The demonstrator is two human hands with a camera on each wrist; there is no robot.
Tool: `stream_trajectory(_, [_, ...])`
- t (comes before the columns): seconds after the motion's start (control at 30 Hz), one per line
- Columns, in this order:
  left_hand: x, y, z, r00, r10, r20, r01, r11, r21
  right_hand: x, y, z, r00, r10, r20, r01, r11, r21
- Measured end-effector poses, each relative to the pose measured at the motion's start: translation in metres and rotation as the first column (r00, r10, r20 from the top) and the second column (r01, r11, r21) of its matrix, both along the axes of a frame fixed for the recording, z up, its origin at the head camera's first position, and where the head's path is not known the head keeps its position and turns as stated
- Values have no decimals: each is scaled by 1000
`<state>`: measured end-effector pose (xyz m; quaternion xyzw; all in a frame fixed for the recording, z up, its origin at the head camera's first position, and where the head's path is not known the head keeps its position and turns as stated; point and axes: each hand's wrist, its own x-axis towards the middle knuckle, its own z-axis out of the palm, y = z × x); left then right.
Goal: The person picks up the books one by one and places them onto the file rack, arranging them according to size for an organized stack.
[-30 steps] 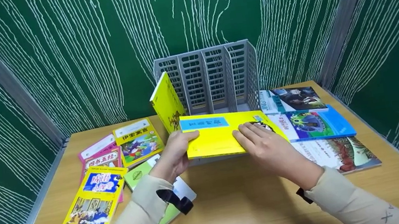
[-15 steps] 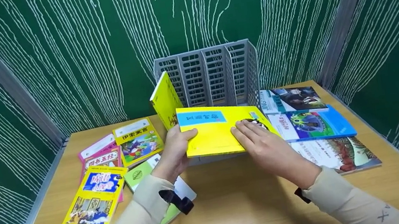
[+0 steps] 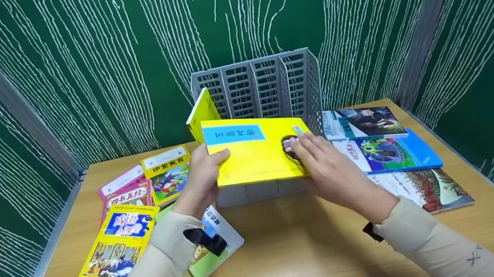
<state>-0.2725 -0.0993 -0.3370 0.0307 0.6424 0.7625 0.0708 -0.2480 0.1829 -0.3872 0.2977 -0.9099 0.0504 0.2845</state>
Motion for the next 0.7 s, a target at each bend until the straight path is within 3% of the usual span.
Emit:
stream_trajectory(0.3, [0, -26, 21, 996, 43, -83, -46, 998, -37, -16, 12, 5, 986, -71, 151, 81, 995, -62])
stream_trajectory(0.5, [3, -40, 37, 987, 66, -146, -76, 995, -63, -29, 19, 1, 955, -135, 263, 158, 985, -67])
stream_trajectory(0.7, [9, -47, 52, 969, 86, -234, -127, 978, -166, -42, 29, -13, 953, -129, 275, 160, 983, -94])
